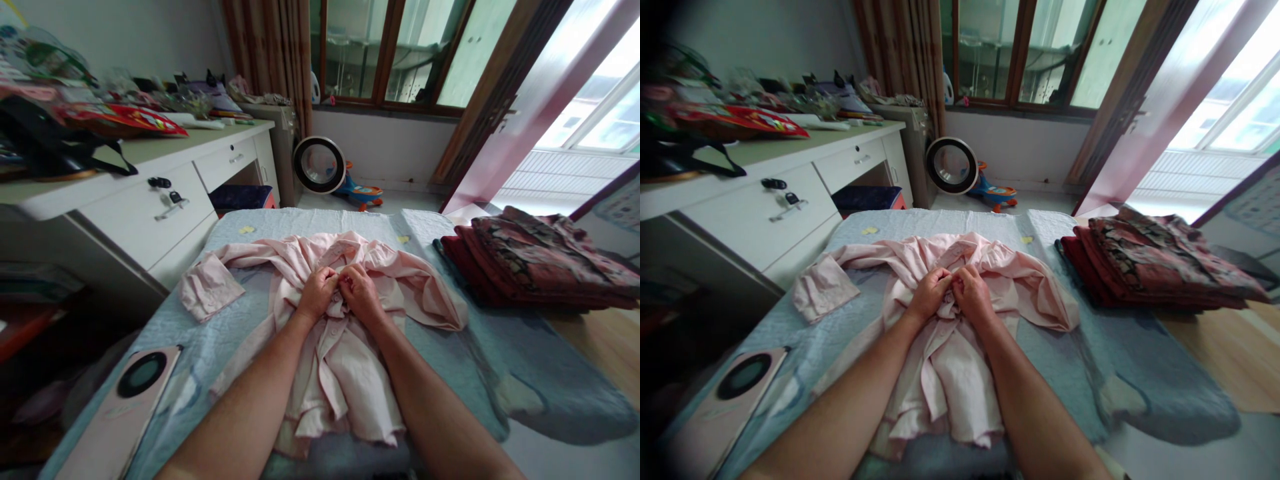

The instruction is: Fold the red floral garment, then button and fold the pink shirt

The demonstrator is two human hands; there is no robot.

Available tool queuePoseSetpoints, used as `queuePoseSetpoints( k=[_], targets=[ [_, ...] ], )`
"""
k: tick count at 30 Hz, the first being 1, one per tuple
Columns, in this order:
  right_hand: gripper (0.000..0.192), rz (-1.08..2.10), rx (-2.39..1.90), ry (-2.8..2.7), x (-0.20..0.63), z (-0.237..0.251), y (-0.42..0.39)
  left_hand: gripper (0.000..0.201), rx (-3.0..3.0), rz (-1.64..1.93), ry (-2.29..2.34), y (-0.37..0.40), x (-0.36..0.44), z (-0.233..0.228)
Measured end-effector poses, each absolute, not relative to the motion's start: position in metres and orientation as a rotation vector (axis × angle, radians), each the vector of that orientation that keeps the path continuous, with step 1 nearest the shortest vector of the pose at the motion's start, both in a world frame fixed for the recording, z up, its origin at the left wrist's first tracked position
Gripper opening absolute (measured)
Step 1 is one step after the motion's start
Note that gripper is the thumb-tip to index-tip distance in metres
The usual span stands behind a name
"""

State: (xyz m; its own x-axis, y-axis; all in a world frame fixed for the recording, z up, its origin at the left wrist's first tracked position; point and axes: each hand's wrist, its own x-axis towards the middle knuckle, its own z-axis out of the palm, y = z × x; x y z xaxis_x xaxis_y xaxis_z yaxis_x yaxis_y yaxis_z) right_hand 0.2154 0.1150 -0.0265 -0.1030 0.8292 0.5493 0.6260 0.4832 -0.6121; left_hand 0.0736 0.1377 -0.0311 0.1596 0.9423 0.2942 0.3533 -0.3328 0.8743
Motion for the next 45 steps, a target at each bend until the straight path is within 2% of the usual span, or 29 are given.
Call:
queuePoseSetpoints(
  k=[14, 45],
  targets=[
    [0.014, 0.140, -1.278, -1.896, 0.214, -0.026, 0.110, 0.027, 1.554, 1.128, 1.180, 0.139, 0.076, -0.031],
    [0.015, -0.005, -1.273, -1.861, 0.209, -0.025, 0.109, 0.025, 1.491, 1.225, 1.195, 0.139, 0.079, -0.040]
  ],
)
